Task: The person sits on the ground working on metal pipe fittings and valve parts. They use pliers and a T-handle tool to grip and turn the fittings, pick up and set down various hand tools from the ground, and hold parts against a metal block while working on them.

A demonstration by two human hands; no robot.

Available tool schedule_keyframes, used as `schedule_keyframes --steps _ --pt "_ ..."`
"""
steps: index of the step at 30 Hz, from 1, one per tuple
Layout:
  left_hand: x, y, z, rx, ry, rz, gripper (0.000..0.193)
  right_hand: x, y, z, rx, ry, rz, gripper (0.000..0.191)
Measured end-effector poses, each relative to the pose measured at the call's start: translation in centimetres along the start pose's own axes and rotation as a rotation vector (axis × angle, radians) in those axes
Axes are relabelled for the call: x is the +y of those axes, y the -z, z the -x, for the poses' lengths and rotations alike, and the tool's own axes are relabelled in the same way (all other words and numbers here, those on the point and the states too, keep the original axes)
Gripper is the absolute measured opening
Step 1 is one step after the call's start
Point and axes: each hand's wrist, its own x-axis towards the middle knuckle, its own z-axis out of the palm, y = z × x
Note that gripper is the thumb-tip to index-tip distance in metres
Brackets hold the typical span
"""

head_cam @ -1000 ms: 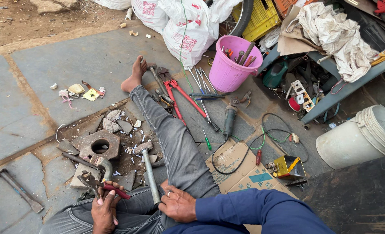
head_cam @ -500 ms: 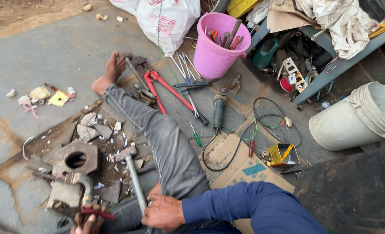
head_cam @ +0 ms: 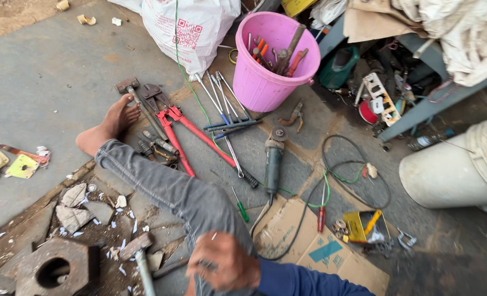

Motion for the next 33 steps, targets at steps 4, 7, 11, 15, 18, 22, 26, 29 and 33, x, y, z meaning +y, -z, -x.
schedule_keyframes --steps 4,7,11,15,18,22,26,29,33 --pt "0.2 -1.4 -4.1 0.039 -0.033 0.064 0.059 7.2 4.2 -1.9 0.219 -0.270 0.042 0.017" --pt "0.7 -2.3 -6.5 0.061 -0.013 0.058 0.063 14.7 5.7 -1.9 0.271 -0.481 0.064 0.022" --pt "1.6 -2.8 -7.4 -0.023 -0.082 -0.065 0.075 23.0 6.6 -1.4 0.224 -0.789 0.381 0.037" --pt "2.2 -3.1 -7.3 -0.126 -0.190 -0.002 0.078 28.3 8.9 -3.7 0.302 -0.598 0.628 0.049" --pt "2.7 -3.5 -7.8 -0.093 -0.141 0.065 0.072 30.4 10.8 -6.2 0.140 -0.466 0.878 0.066" --pt "3.1 -3.9 -7.8 -0.111 -0.168 0.019 0.076 32.1 12.3 -7.4 -0.060 -0.562 0.844 0.063" --pt "3.0 -3.8 -7.3 -0.161 -0.221 -0.056 0.083 32.8 13.8 -6.5 -0.079 -0.503 0.775 0.038" --pt "2.7 -3.5 -7.0 -0.134 -0.192 -0.074 0.083 33.2 14.6 -5.8 -0.062 -0.502 0.784 0.027" --pt "2.6 -3.6 -6.7 -0.169 -0.217 -0.147 0.088 33.2 15.1 -5.5 -0.045 -0.594 0.723 0.026"
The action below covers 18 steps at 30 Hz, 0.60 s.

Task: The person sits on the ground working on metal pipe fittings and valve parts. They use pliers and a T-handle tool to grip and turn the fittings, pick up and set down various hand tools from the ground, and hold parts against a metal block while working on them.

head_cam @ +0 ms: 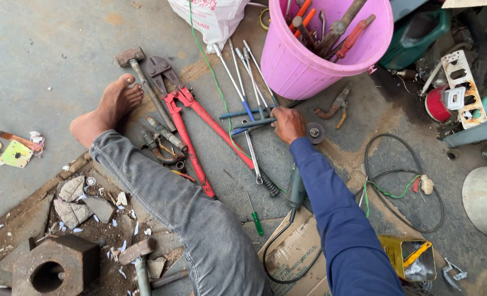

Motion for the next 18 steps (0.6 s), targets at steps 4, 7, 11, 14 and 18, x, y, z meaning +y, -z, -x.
schedule_keyframes --steps 4,7,11,14,18 --pt "0.2 0.0 -0.2 -0.004 -0.007 -0.005 0.089 0.4 0.6 -0.4 -0.100 -0.059 0.101 0.023" --pt "0.1 -0.1 -0.4 -0.016 -0.018 0.021 0.088 0.7 1.3 -0.7 -0.058 -0.065 0.143 0.033" --pt "0.1 0.0 -0.2 0.007 0.032 -0.018 0.086 0.3 2.1 -0.8 -0.071 -0.108 0.117 0.035" --pt "-0.1 0.3 -0.2 -0.045 0.030 -0.207 0.096 -0.3 2.6 -1.0 -0.113 -0.101 0.171 0.046" --pt "0.1 0.4 -0.4 -0.060 0.020 -0.287 0.098 -0.6 2.6 -1.7 -0.276 -0.161 0.304 0.037"
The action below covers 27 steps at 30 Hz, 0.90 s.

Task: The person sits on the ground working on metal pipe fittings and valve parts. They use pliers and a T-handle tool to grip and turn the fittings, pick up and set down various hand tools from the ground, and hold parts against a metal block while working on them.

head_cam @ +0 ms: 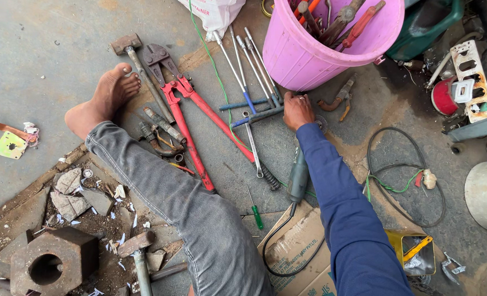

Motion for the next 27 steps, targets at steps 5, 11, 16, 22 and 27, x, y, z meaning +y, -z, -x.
schedule_keyframes --steps 5,11,16,22,27 --pt "1.1 -0.1 -0.7 0.003 0.082 0.066 0.098 0.0 -0.8 -1.4 0.099 -0.044 0.210 0.024" --pt "1.7 0.1 -0.8 -0.085 0.077 -0.445 0.098 -0.9 -1.5 -1.7 0.043 -0.057 0.310 0.021" --pt "0.2 -0.1 0.2 -0.011 -0.110 0.073 0.103 -2.7 -1.3 0.0 0.118 0.250 0.176 0.052" --pt "0.7 0.0 -0.2 -0.032 0.042 -0.142 0.103 -3.8 -1.8 0.7 0.224 0.260 0.112 0.033" --pt "0.3 0.0 0.3 -0.028 0.064 -0.059 0.102 -3.2 -1.6 1.1 0.402 0.300 -0.182 0.028"
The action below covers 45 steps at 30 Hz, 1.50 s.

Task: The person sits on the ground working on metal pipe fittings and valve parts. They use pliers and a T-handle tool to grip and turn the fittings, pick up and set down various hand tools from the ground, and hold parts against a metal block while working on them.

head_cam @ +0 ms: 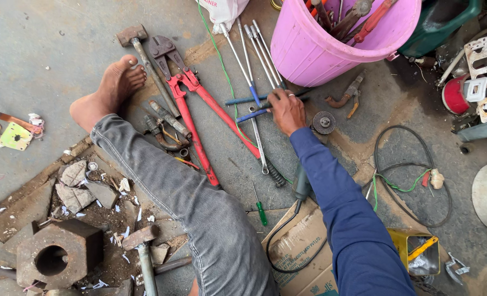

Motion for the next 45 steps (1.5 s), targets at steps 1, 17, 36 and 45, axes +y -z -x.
schedule_keyframes --steps 1,17,36,45 --pt "0.0 0.1 0.2 0.014 -0.045 0.045 0.103 0.1 0.0 0.1 0.013 -0.024 -0.050 0.028" --pt "0.5 -0.1 -0.4 0.023 -0.073 0.009 0.104 1.1 -2.0 0.2 -0.109 -0.021 0.081 0.023" --pt "-2.3 -0.1 1.8 0.013 -0.049 0.069 0.101 -1.1 -1.7 0.6 -0.173 -0.105 0.213 0.036" --pt "-1.7 -0.2 0.9 0.031 0.026 -0.024 0.096 -0.8 -1.6 0.5 -0.207 -0.136 0.250 0.024"
